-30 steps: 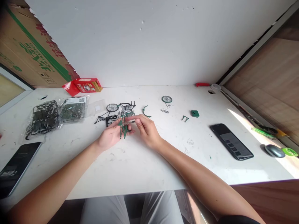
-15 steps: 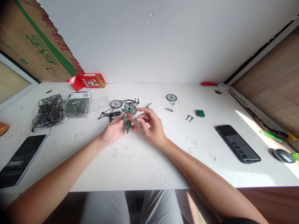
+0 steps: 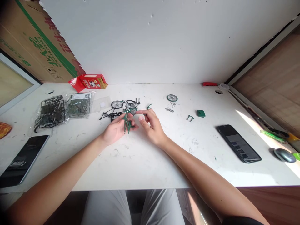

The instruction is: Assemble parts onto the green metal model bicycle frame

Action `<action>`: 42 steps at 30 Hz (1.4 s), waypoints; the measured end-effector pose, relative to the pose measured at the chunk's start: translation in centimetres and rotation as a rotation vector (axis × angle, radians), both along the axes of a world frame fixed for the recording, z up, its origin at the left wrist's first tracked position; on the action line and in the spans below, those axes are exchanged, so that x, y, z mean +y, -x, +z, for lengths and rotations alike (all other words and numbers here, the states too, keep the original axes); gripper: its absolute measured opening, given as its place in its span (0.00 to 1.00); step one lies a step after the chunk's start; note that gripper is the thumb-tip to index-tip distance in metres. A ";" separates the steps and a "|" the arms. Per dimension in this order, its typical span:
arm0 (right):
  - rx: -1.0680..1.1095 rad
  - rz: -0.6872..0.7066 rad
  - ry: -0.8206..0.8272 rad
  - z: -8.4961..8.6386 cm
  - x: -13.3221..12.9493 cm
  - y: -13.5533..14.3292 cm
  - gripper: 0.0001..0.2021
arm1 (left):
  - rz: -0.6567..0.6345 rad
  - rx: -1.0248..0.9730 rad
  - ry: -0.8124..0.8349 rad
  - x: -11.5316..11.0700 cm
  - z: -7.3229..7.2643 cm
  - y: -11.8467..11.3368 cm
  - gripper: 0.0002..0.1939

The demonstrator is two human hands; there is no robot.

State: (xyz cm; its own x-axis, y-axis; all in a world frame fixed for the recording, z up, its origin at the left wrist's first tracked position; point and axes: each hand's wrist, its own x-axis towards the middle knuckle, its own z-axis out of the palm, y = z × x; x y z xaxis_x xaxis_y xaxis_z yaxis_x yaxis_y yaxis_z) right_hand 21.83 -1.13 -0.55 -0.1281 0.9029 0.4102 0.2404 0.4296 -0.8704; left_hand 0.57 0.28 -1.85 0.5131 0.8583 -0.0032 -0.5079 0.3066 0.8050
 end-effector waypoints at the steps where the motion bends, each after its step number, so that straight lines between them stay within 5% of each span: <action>1: 0.021 0.022 0.057 0.2 -0.2 0.2 0.16 | -0.001 0.007 0.000 0.0 -0.1 -0.1 0.17; 9: 0.333 0.244 0.378 0.0 -1.1 1.8 0.20 | -0.003 0.075 0.020 -0.7 -0.1 -0.7 0.17; 29: 0.237 0.173 0.285 -0.1 -0.6 1.1 0.18 | -0.032 0.077 0.016 -0.9 -0.2 -0.4 0.13; 37: -0.227 -0.136 -0.082 3.1 0.6 -5.6 0.14 | -0.082 0.047 -0.034 -0.7 -0.4 -0.2 0.12; 42: -0.566 -0.420 -0.006 3.3 -3.1 -14.4 0.17 | -0.091 0.071 -0.045 -0.7 -0.4 -0.2 0.13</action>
